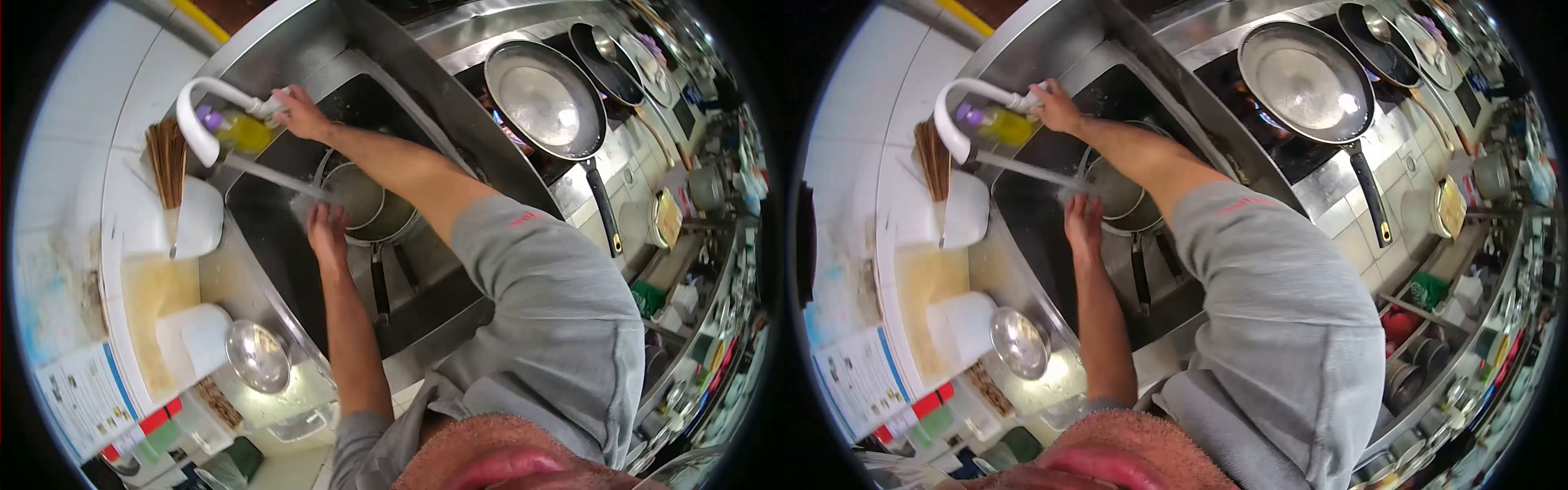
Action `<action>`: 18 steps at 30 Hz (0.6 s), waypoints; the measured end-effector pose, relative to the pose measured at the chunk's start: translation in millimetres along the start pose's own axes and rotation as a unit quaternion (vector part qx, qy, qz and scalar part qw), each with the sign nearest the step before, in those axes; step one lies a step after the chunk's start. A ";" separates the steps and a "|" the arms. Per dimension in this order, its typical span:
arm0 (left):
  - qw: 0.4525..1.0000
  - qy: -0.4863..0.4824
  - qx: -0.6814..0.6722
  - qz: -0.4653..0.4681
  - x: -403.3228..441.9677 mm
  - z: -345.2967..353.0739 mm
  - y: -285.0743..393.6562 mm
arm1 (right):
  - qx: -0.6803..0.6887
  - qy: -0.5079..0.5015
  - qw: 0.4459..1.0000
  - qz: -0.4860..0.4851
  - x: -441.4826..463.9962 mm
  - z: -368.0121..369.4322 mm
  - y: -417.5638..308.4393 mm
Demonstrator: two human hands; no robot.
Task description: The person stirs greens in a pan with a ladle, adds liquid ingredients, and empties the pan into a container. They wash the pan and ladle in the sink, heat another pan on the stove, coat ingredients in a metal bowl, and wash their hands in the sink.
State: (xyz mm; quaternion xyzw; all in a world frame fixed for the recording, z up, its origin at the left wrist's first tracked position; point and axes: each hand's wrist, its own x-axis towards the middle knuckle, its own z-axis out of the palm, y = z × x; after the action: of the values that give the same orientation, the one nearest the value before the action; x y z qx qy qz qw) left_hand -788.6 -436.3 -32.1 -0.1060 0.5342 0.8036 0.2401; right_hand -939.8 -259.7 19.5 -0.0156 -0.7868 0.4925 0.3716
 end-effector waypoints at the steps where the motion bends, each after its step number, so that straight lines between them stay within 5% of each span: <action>1: 0.996 0.024 -0.081 -0.002 -30.9 -2.7 -3.7 | 0.003 0.012 1.000 0.012 8.8 6.2 6.4; 5: 0.974 0.118 -0.186 0.055 -152.2 -31.9 10.9 | 0.034 -0.045 0.985 0.163 39.9 -0.2 -5.8; 7: 0.951 0.208 -0.218 0.072 -196.0 -39.3 27.9 | 0.134 -0.205 0.864 0.440 56.0 -16.0 -20.5; 8: 0.934 0.253 -0.236 0.085 -210.7 -42.1 38.2 | 0.136 -0.202 0.863 0.443 51.6 -13.9 -21.3; 10: 0.911 0.279 -0.283 0.108 -222.0 -72.7 45.1 | 0.061 -0.147 0.900 0.407 49.5 -9.0 -31.1; 11: 0.882 0.307 -0.334 0.130 -223.1 -89.8 46.8 | -0.169 -0.113 0.939 0.277 50.3 1.6 -27.9; 13: 0.885 0.312 -0.323 0.125 -213.7 -123.4 52.0 | -0.266 -0.243 0.926 0.117 60.1 -33.1 -60.7; 16: 0.920 0.257 -0.264 0.132 -189.9 -181.9 50.6 | -0.255 -0.335 0.895 0.147 74.9 -121.0 -150.6; 18: 0.947 0.189 -0.215 0.143 -193.0 -179.3 51.3 | -0.295 -0.283 0.911 0.050 77.8 -179.9 -183.9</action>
State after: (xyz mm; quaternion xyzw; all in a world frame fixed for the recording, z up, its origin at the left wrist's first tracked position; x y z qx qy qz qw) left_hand -663.3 -668.1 18.8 -0.2276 0.3936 0.8906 -0.0114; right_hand -825.3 -186.5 251.4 -0.0237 -0.9668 0.2394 0.0864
